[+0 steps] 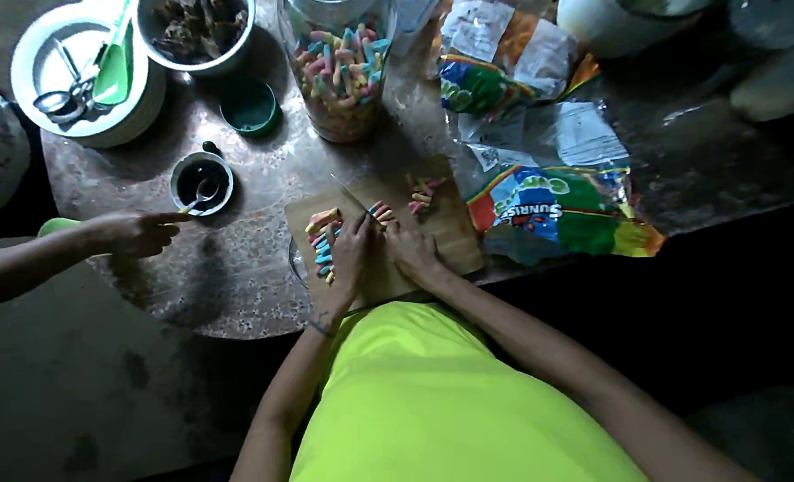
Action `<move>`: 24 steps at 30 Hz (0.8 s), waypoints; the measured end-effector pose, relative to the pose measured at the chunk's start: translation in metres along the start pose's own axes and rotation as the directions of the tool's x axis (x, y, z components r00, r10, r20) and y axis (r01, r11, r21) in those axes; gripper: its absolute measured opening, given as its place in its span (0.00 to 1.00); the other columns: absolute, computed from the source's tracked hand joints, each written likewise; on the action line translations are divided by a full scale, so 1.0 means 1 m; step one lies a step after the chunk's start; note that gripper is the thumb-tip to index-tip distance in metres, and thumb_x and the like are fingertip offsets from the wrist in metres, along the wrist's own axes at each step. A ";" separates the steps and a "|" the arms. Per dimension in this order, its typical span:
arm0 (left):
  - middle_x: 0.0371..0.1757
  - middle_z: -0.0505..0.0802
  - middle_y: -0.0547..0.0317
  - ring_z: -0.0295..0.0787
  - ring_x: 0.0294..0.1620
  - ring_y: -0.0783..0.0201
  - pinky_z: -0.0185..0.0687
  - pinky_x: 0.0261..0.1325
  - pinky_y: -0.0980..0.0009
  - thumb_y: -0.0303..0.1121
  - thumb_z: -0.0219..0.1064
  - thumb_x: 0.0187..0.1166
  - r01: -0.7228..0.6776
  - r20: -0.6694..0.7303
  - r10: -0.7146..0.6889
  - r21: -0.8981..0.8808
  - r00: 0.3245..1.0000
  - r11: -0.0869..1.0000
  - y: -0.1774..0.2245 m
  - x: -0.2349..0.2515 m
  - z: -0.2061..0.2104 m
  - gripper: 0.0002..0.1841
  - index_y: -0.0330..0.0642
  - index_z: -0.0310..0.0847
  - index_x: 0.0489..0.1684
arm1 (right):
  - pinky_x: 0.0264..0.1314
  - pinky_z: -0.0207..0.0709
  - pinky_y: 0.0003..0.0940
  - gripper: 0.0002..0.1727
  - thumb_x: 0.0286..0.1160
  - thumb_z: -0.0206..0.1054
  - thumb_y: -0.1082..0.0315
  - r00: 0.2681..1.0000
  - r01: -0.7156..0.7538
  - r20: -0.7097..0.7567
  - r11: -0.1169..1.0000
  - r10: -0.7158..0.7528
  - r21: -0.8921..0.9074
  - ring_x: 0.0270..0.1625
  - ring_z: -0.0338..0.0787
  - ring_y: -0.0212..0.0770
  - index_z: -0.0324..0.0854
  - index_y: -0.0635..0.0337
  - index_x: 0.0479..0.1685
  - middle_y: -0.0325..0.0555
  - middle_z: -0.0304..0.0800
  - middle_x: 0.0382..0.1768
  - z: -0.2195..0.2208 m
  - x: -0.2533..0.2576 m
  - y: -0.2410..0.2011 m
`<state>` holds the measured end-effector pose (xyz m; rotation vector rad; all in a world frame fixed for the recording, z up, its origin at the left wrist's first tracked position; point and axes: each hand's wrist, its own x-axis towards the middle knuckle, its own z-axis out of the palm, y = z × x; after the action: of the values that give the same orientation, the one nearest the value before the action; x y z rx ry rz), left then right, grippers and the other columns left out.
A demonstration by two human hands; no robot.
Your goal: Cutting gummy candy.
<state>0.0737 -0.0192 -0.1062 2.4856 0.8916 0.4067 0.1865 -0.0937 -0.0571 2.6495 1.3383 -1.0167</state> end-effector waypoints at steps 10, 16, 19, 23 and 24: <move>0.60 0.94 0.48 0.91 0.62 0.49 0.68 0.77 0.40 0.30 0.72 0.77 -0.028 -0.070 0.025 -0.034 0.997 0.999 -0.007 -0.004 0.004 0.09 0.41 0.94 0.50 | 0.47 0.81 0.62 0.22 0.90 0.52 0.73 0.997 -0.041 -0.073 0.986 0.030 -0.164 0.51 0.93 0.70 0.68 0.67 0.81 0.68 0.92 0.44 0.017 -0.002 -0.016; 0.62 0.94 0.52 0.91 0.64 0.52 0.66 0.80 0.42 0.31 0.71 0.79 -0.005 -0.069 0.002 -0.038 0.998 0.999 -0.007 -0.004 0.006 0.09 0.43 0.95 0.50 | 0.46 0.82 0.63 0.21 0.92 0.51 0.68 0.996 -0.009 -0.091 0.993 -0.002 -0.121 0.50 0.92 0.70 0.70 0.65 0.79 0.67 0.91 0.45 0.018 0.001 -0.005; 0.60 0.95 0.52 0.92 0.62 0.52 0.67 0.78 0.40 0.31 0.72 0.78 -0.010 -0.102 0.007 -0.028 0.995 1.000 -0.008 -0.005 0.008 0.09 0.44 0.95 0.49 | 0.45 0.82 0.62 0.22 0.90 0.52 0.72 0.995 -0.004 -0.098 0.989 -0.011 -0.150 0.48 0.93 0.70 0.69 0.66 0.80 0.66 0.92 0.41 0.019 0.000 -0.012; 0.65 0.94 0.53 0.90 0.66 0.52 0.66 0.80 0.41 0.34 0.71 0.80 -0.002 -0.085 0.000 -0.025 0.996 1.000 -0.008 -0.008 0.007 0.10 0.43 0.94 0.52 | 0.48 0.79 0.67 0.22 0.95 0.49 0.58 0.995 -0.001 -0.101 1.000 0.002 0.013 0.52 0.91 0.71 0.74 0.64 0.73 0.67 0.91 0.46 0.009 0.000 -0.003; 0.65 0.94 0.53 0.90 0.66 0.52 0.65 0.80 0.41 0.33 0.71 0.80 0.011 -0.073 -0.012 -0.020 0.997 1.000 -0.005 -0.007 0.005 0.10 0.43 0.94 0.53 | 0.47 0.79 0.66 0.23 0.94 0.49 0.57 0.993 -0.015 -0.121 1.000 0.016 0.008 0.52 0.92 0.70 0.74 0.64 0.73 0.66 0.92 0.45 0.011 0.000 -0.003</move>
<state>0.0680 -0.0214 -0.1139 2.4610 0.9254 0.5023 0.1783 -0.0950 -0.0653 2.7628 1.3341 -0.8734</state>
